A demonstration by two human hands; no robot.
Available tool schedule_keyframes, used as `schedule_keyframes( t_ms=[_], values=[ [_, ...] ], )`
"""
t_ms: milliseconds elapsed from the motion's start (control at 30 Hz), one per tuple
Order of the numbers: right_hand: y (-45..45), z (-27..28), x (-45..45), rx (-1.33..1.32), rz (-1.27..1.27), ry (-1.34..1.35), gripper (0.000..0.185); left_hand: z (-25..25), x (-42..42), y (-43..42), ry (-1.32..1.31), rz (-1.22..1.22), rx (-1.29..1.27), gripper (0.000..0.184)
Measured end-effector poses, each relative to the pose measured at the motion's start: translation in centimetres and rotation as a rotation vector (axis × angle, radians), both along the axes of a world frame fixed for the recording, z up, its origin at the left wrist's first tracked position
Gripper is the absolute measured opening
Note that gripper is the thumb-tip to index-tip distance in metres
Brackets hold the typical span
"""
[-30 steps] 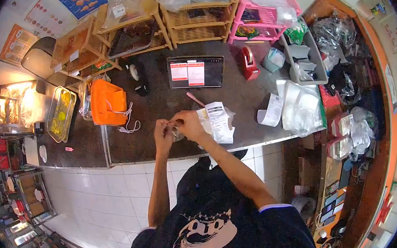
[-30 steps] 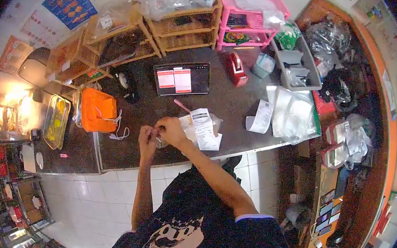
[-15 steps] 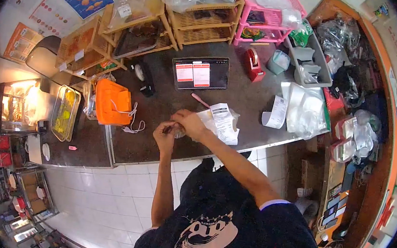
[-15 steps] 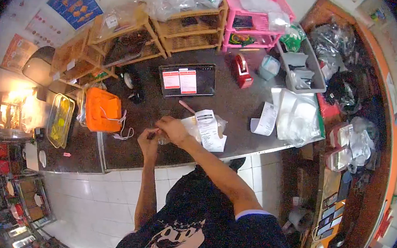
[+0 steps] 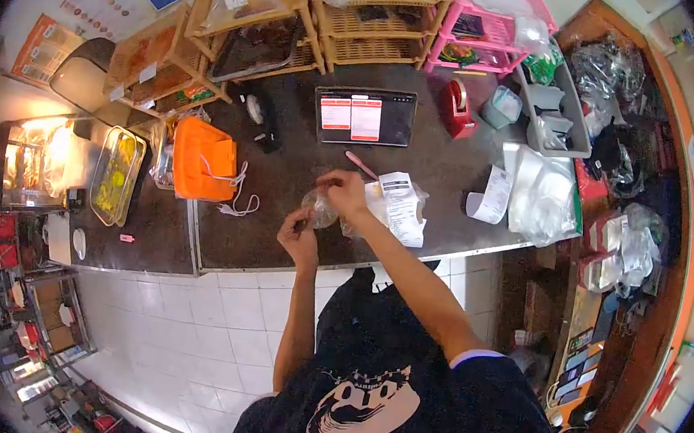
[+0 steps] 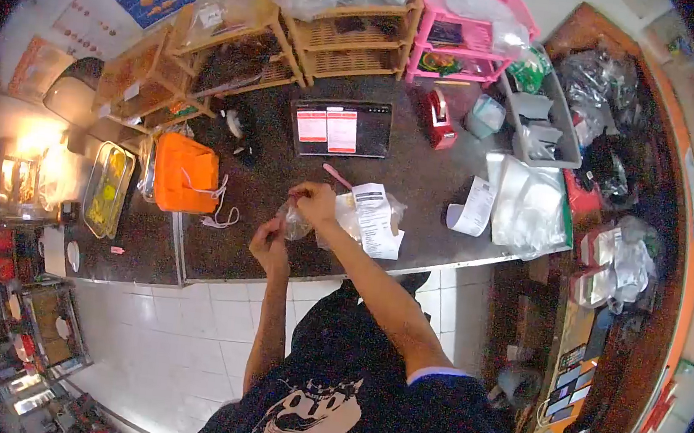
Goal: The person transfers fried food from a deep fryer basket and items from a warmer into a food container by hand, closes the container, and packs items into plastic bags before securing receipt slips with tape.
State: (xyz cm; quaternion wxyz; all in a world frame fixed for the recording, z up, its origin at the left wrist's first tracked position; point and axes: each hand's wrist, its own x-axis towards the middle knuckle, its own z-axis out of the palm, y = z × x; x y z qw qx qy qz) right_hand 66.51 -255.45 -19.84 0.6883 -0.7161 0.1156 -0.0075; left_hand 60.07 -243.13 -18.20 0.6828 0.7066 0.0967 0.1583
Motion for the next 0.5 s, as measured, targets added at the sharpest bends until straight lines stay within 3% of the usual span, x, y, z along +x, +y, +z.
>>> schedule_keyframes(
  t_ms=[33,100,133,167,200,233,267,300,333,367,400,433,467,500],
  values=[
    [-0.2,-0.3,0.6,0.002,-0.008,0.002,0.014,-1.2,-1.2,0.5,0.063,0.0,0.009,0.008],
    [-0.7,-0.7,1.7,-0.512,0.079,-0.175,0.017,-3.1,-3.4,1.4,0.125,-0.008,0.021,0.007],
    [-0.4,-0.6,1.5,-0.511,0.063,-0.172,0.017,-3.9,-4.3,1.7,0.144,-0.007,-0.154,0.008],
    [-0.1,-0.4,1.0,-0.677,0.132,-0.179,0.019,-4.8,-5.1,1.8,0.168,-0.015,-0.334,0.009],
    [-0.2,0.0,0.6,-0.854,0.192,-0.176,0.023,-6.7,-5.2,2.5,0.12,0.006,-0.256,0.013],
    [0.2,-1.0,1.4,-0.743,0.262,0.015,0.032,-5.2,-4.7,1.9,0.207,0.102,-0.152,0.017],
    [0.2,-0.1,1.0,-0.784,0.263,0.09,0.032,-11.0,-4.7,3.9,0.187,0.144,-0.222,0.02],
    [0.0,-1.1,0.3,-0.672,0.1,-0.256,0.034,-11.0,-4.1,5.0,0.076,0.13,0.074,0.019],
    [-1.2,0.2,-0.9,-0.869,0.214,-0.327,0.036,-8.6,-3.9,3.9,0.084,0.114,0.013,0.015],
    [-2.7,1.1,-2.4,-1.015,0.38,-0.243,0.033,-7.7,-3.7,3.4,0.076,0.067,-0.311,0.014],
    [-4.1,2.0,-4.0,-1.152,0.558,-0.179,0.029,-9.0,-2.9,4.4,0.112,0.069,-0.253,0.016],
    [-4.4,2.2,-5.4,-1.176,0.629,-0.115,0.022,-7.1,-2.7,3.2,-0.002,0.031,-0.121,0.019],
    [-3.9,-3.1,-5.7,-1.211,0.473,-0.259,0.017,-6.5,-2.6,3.0,-0.138,-0.041,0.082,0.02],
    [-5.5,1.5,-6.8,-1.275,0.547,-0.222,0.02,-5.8,-2.0,3.0,-0.291,-0.099,0.286,0.021]
  ],
)
